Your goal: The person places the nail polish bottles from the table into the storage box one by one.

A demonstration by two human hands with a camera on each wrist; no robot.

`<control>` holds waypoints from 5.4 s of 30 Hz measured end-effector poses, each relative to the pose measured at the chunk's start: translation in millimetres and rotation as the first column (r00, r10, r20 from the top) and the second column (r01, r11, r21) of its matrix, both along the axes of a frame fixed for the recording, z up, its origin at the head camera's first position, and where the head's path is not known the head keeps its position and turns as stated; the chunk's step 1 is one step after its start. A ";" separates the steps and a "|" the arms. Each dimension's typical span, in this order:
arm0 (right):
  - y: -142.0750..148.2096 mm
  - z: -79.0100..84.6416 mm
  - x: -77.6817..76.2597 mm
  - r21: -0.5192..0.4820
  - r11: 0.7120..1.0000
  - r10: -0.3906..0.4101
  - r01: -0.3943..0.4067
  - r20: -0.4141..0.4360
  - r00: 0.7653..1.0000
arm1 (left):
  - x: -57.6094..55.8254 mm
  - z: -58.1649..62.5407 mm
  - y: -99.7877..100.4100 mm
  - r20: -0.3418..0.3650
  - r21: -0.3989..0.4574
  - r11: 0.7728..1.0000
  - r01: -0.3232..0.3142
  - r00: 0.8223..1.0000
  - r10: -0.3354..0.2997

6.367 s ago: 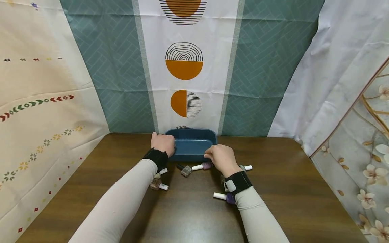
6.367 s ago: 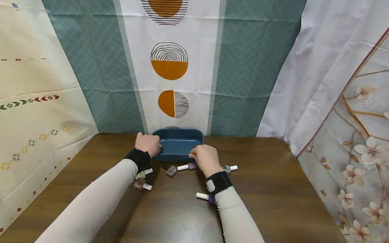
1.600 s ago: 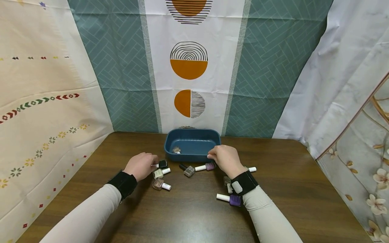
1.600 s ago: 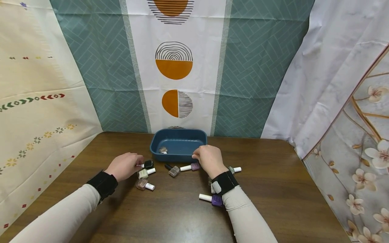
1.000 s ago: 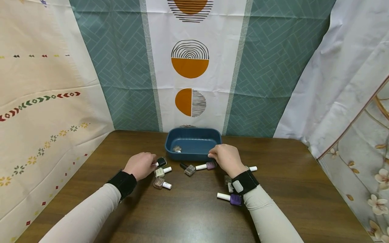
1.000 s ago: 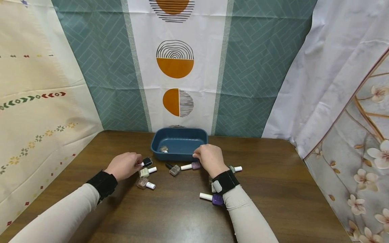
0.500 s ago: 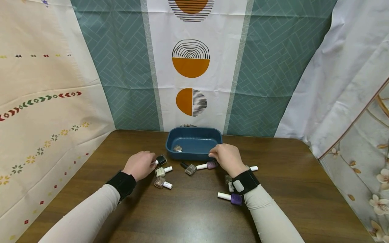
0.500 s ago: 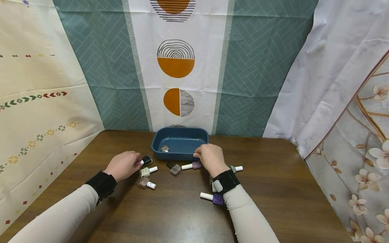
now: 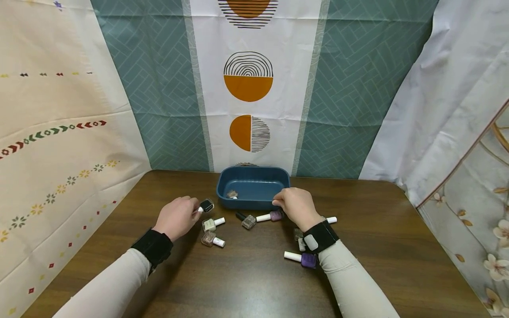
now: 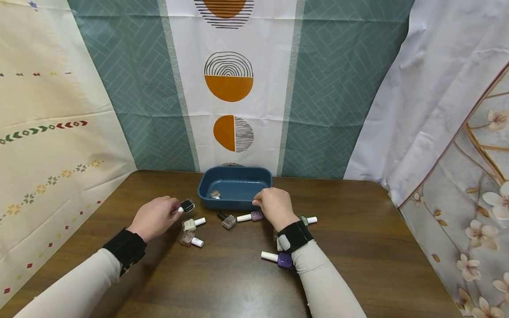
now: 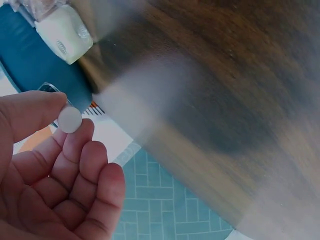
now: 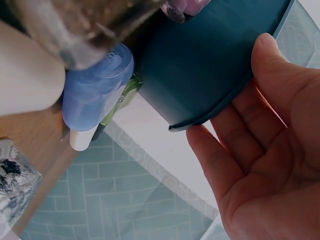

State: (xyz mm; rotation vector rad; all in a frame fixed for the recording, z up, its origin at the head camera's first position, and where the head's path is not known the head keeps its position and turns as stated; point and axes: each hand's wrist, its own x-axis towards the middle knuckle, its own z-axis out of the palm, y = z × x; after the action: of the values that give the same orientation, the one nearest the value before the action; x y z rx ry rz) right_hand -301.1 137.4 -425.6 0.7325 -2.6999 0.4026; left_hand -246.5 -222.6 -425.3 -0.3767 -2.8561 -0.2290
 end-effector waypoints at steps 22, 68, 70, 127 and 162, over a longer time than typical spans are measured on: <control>-1.5 3.3 2.8 0.006 1.000 -0.011 0.011 0.031 0.999 | 6.4 17.8 12.1 -0.070 0.060 0.998 -0.003 0.998 0.007; -1.9 1.0 1.8 0.011 1.000 -0.017 0.017 0.009 1.000 | -42.8 35.5 72.1 -0.046 -0.023 0.999 -0.034 0.998 0.033; -1.7 1.1 1.7 0.009 1.000 -0.017 0.017 0.017 1.000 | -44.4 34.2 72.9 -0.044 -0.026 0.999 -0.036 0.998 0.034; -1.1 3.5 0.9 0.001 1.000 -0.026 0.025 0.032 0.999 | -95.0 19.2 102.6 0.008 -0.270 0.954 -0.127 0.991 0.135; -1.3 2.8 1.5 0.013 0.999 -0.037 0.037 0.049 0.998 | -111.0 10.9 105.4 0.074 -0.296 0.942 -0.156 0.980 0.186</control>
State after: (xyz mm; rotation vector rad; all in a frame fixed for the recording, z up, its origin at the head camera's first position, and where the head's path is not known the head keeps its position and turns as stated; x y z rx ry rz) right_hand -299.5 136.1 -422.8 0.6835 -2.7600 0.4013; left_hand -357.5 -117.1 -414.4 -0.1711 -3.0055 0.2120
